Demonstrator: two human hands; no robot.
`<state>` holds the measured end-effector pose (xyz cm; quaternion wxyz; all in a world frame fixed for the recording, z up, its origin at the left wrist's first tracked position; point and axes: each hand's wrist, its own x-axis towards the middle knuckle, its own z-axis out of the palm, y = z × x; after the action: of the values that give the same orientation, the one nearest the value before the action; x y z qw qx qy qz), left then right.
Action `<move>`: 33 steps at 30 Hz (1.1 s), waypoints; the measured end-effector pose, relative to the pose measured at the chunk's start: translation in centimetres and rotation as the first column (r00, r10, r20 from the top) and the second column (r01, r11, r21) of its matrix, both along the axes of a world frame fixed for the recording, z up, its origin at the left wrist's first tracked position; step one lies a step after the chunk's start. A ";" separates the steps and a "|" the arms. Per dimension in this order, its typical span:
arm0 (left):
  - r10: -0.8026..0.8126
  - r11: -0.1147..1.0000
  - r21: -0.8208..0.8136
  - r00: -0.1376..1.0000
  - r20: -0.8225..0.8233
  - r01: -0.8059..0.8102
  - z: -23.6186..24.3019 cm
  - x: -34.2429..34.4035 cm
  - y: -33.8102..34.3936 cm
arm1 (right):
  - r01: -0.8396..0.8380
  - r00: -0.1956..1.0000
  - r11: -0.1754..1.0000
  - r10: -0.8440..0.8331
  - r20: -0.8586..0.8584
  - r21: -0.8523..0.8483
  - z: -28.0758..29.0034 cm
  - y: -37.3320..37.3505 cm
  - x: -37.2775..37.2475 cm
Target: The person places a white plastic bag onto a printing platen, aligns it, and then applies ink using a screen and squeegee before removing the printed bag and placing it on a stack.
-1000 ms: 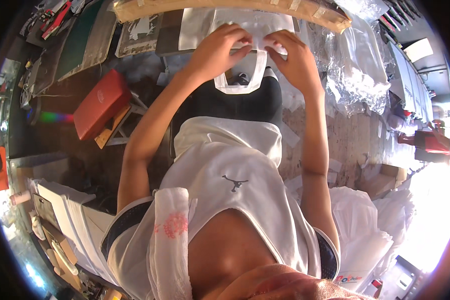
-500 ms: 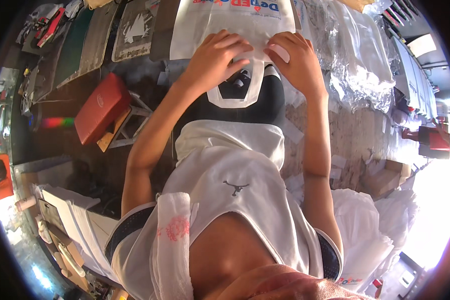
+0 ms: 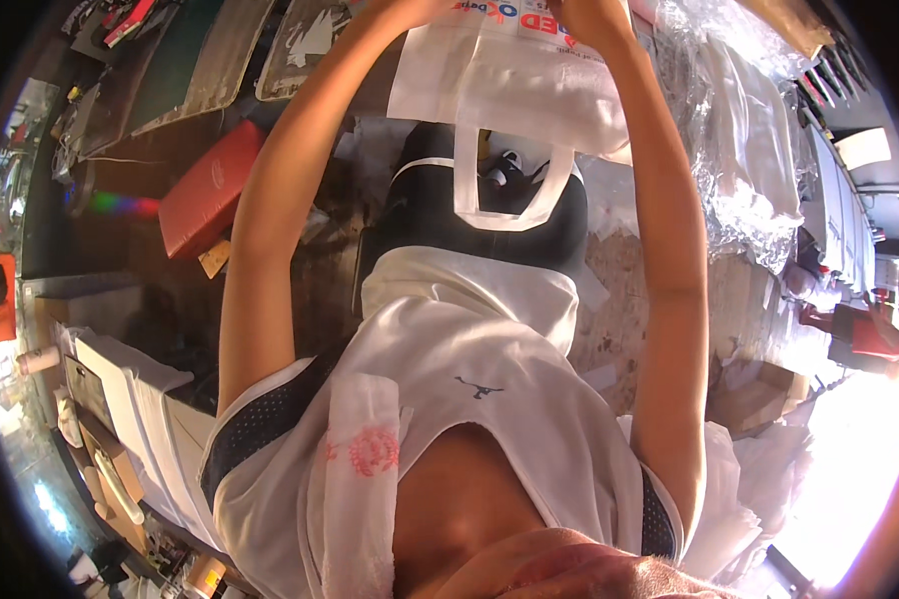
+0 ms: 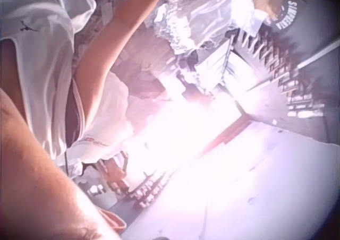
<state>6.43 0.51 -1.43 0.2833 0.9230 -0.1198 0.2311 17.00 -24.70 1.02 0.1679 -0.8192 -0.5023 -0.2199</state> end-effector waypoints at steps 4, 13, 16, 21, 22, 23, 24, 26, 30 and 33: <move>-0.014 0.914 0.406 0.997 0.077 -0.018 0.7 1.6 1.4 | -0.042 0.999 0.984 0.040 -0.015 -0.172 0.0 1.7 4.7; 0.090 0.975 0.209 0.995 -0.042 -0.080 2.3 2.6 -0.6 | -0.109 0.988 0.973 0.083 -0.128 -0.206 -0.8 -2.1 9.0; 0.116 0.972 0.205 0.993 -0.011 -0.111 1.8 2.4 0.1 | -0.099 0.988 0.965 0.065 -0.142 -0.244 -0.6 -1.7 8.6; 0.138 0.982 0.137 0.990 -0.039 -0.131 1.5 2.2 1.3 | -0.100 0.982 0.971 0.062 -0.179 -0.216 -0.1 -3.5 8.7; 0.113 0.986 0.128 0.992 -0.055 -0.105 1.7 1.9 1.6 | -0.100 0.986 0.975 0.071 -0.147 -0.197 -0.2 -3.8 8.6; 0.082 0.990 0.118 0.994 -0.069 -0.074 2.1 1.7 1.3 | -0.095 0.991 0.979 0.075 -0.113 -0.179 -0.2 -4.4 8.6; 0.087 0.986 0.143 0.995 -0.039 -0.080 2.4 1.6 0.9 | -0.090 0.994 0.983 0.078 -0.077 -0.161 -0.2 -5.0 8.6; 0.103 0.976 0.191 0.994 0.022 -0.105 2.7 1.1 0.4 | -0.077 0.994 0.987 0.065 -0.089 -0.141 0.0 -5.6 8.4; 0.109 0.964 0.239 0.992 0.059 -0.120 3.0 -0.4 0.4 | -0.036 0.991 0.997 0.027 -0.128 -0.071 0.9 -5.2 5.9; 0.110 0.968 0.227 0.994 0.017 -0.111 3.3 -1.2 -0.2 | -0.014 0.997 0.991 0.003 -0.083 -0.132 1.1 -5.6 4.6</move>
<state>5.25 0.32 1.90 0.1623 0.9542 -0.0943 0.2332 21.60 -30.34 2.09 0.1349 -0.8348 -0.5118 -0.1514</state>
